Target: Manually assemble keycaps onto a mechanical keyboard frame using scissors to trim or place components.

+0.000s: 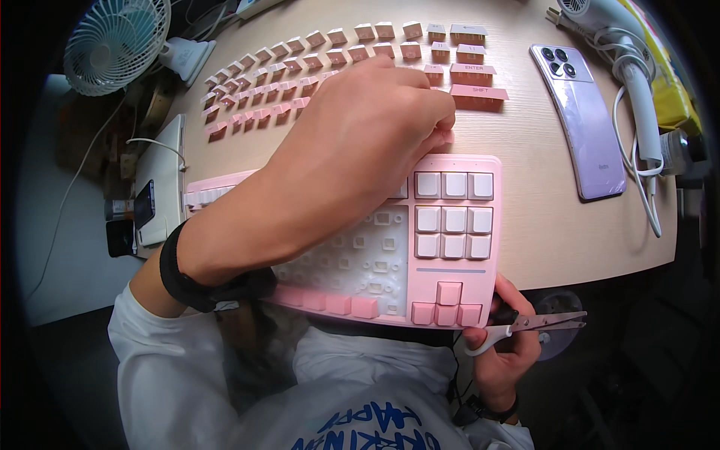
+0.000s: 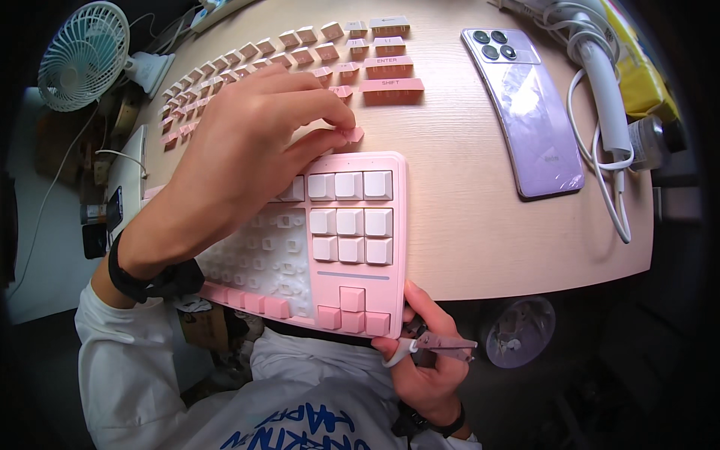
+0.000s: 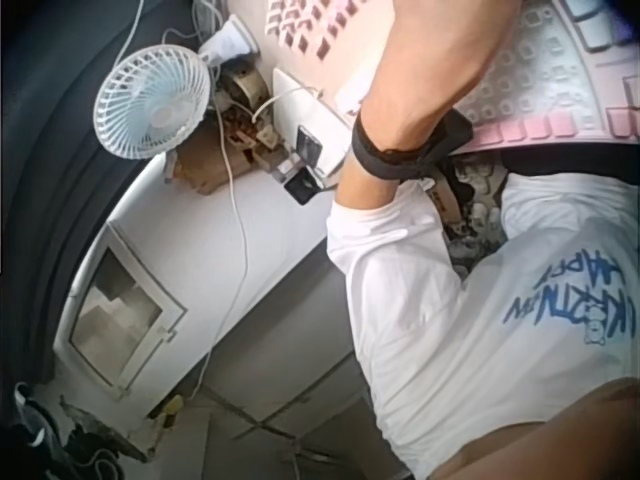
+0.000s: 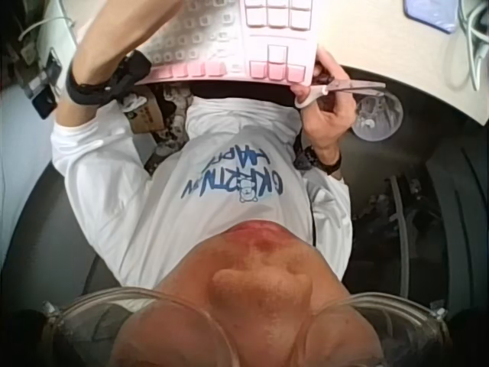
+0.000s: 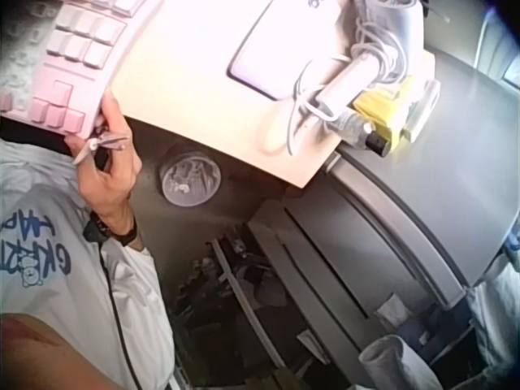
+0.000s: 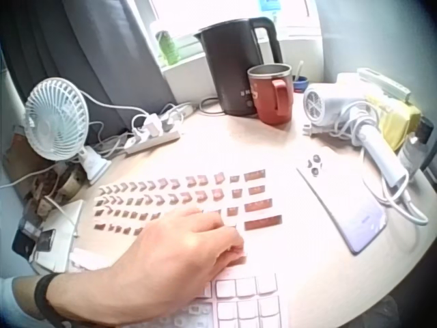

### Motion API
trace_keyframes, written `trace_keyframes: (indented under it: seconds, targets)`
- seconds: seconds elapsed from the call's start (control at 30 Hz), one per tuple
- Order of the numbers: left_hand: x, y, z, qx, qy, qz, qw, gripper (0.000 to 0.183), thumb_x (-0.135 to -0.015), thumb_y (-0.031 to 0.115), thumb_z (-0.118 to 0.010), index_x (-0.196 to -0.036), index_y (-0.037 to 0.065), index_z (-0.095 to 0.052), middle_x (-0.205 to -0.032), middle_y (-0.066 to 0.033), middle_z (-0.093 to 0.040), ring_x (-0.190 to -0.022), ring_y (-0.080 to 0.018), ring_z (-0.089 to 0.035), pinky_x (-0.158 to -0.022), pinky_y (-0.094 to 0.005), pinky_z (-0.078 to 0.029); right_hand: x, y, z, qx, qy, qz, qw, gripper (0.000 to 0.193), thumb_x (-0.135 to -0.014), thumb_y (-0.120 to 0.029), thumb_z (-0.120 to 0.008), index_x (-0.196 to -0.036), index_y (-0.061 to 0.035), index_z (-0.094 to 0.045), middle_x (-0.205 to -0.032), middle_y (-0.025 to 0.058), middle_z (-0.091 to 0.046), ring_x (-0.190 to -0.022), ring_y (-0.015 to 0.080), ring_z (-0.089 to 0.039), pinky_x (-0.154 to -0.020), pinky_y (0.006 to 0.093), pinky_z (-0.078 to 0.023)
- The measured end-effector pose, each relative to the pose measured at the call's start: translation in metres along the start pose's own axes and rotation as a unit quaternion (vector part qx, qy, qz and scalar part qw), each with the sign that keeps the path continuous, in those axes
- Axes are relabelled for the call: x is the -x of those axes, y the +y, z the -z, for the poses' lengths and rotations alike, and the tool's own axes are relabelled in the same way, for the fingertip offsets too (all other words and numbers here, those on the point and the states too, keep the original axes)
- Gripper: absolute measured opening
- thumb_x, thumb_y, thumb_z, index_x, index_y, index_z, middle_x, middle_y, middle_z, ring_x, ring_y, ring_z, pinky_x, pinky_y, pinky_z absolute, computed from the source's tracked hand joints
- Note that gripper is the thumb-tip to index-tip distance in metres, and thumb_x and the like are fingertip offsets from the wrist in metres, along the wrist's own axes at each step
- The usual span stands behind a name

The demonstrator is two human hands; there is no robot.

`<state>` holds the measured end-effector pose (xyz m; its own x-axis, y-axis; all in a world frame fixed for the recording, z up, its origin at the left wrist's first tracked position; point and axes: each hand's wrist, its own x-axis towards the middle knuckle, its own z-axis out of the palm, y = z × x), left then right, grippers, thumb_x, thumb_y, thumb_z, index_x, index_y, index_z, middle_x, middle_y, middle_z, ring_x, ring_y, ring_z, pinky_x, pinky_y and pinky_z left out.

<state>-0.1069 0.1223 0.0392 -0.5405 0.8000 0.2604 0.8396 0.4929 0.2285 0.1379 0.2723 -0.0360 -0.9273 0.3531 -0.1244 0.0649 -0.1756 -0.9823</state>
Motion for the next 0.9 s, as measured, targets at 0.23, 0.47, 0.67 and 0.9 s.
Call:
trace_keyframes:
  seconds: [0.23,0.47,0.67,0.9]
  targets:
    - [-0.003,0.001,-0.002,-0.014,0.024,-0.01,1.0,0.013,-0.083,0.006,-0.081,-0.094,0.007,-0.075,-0.089,-0.0086,-0.069,-0.086,-0.0299,-0.066,-0.075,-0.0406,-0.053,-0.007,0.004,0.009,0.039,-0.061,0.105,0.992,0.065,-0.088,0.003,-0.083,-0.145,0.0107,-0.053,-0.114,0.0115,-0.066,-0.1,0.0108,-0.063,-0.086,0.0229,-0.052]
    - [-0.001,0.002,-0.006,-0.036,0.035,-0.009,0.999,0.014,-0.083,0.007,-0.082,-0.094,0.008,-0.074,-0.089,-0.0087,-0.068,-0.086,-0.03,-0.065,-0.075,-0.041,-0.053,-0.008,0.008,0.01,0.031,-0.063,0.108,0.992,0.065,-0.088,0.002,-0.084,-0.144,0.0117,-0.054,-0.111,0.0124,-0.068,-0.1,0.0114,-0.064,-0.085,0.0242,-0.054]
    - [0.002,0.006,0.008,-0.035,0.065,-0.003,0.997,0.015,-0.084,0.003,-0.08,-0.098,0.006,-0.074,-0.093,-0.0085,-0.069,-0.089,-0.0279,-0.067,-0.077,-0.0387,-0.053,-0.007,0.008,0.008,0.042,-0.053,0.107,0.992,0.066,-0.087,-0.001,-0.086,-0.144,0.0117,-0.054,-0.111,0.0126,-0.069,-0.097,0.0117,-0.065,-0.085,0.025,-0.054]
    - [0.06,0.036,0.063,-0.025,0.067,0.047,0.996,0.032,-0.08,-0.01,-0.073,-0.109,0.002,-0.075,-0.1,-0.0125,-0.069,-0.095,-0.026,-0.068,-0.08,-0.0349,-0.053,-0.004,0.007,0.019,0.081,-0.04,0.097,0.991,0.078,-0.079,0.002,-0.09,-0.147,0.0093,-0.054,-0.11,0.0151,-0.073,-0.084,0.0085,-0.063,-0.077,0.0215,-0.051]
